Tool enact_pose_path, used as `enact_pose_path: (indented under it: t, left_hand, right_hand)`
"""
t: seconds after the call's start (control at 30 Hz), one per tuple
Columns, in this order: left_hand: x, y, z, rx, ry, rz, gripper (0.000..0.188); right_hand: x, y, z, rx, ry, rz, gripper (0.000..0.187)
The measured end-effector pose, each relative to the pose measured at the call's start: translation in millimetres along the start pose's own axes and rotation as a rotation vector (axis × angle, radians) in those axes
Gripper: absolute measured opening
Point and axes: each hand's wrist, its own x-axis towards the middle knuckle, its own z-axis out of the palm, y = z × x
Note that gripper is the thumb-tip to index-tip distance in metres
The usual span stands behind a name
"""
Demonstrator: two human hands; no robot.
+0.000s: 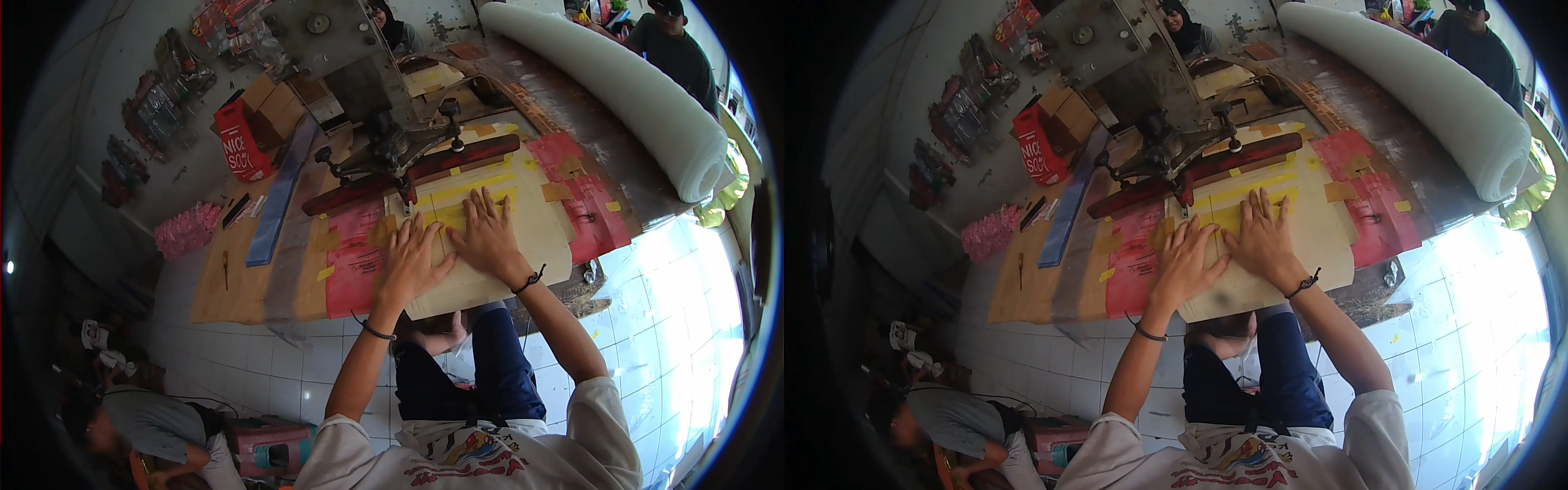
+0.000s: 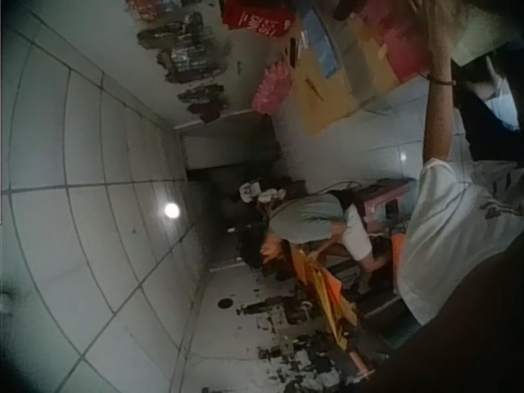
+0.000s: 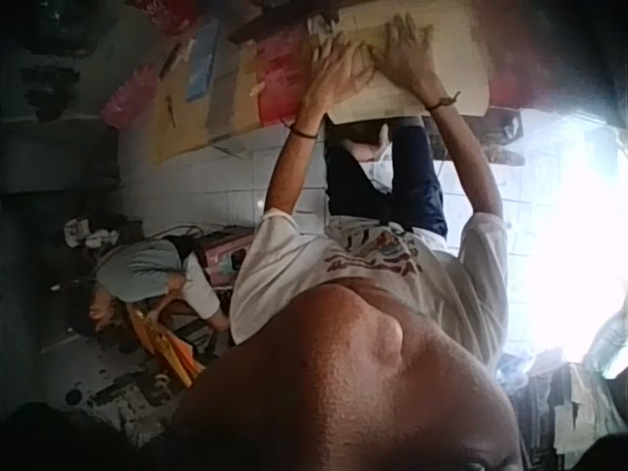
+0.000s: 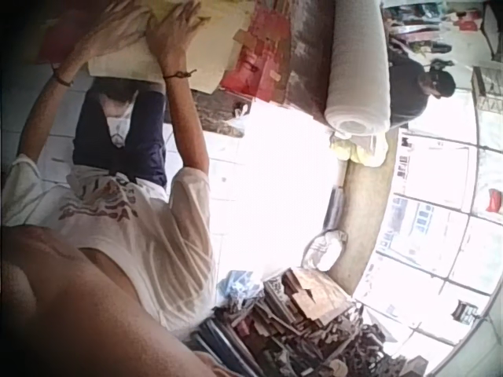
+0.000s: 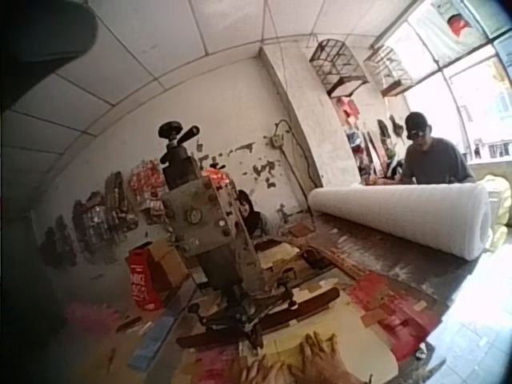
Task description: The person positions plastic sleeves onto a template on a wooden table and uses a manual press machine to heat-seal them one by one.
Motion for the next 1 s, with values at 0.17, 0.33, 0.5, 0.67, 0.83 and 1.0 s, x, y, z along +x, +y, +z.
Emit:
enact_pose_path:
  t: [0.17, 0.33, 0.5, 0.67, 0.83, 1.0]
  left_hand:
    - [-4, -2, 1, 0.008, -0.020, 0.019, 0.066]
    - [-8, 0, 0, 0.023, -0.068, -0.010, 0.067]
    - [-7, -1, 2, -0.015, -0.001, -0.002, 0.064]
    - [-7, -7, 4, -0.133, 0.037, -0.075, 0.063]
    - [-7, -4, 4, -0.043, 0.032, -0.084, 0.065]
    - [-6, -4, 1, -0.046, 0.038, -0.089, 0.065]
  right_hand:
    - [-1, -1, 0, -0.020, 0.032, 0.009, 0.072]
    - [-7, -2, -15, 0.072, 0.016, -0.201, 0.057]
    - [-8, 6, -2, 0.049, -0.035, -0.251, 0.056]
    - [9, 3, -1, 0.016, -0.085, -0.238, 0.055]
    - [34, -5, -18, -0.125, -0.207, -0.259, 0.054]
    - [52, -9, -16, -0.192, -0.267, -0.396, 0.052]
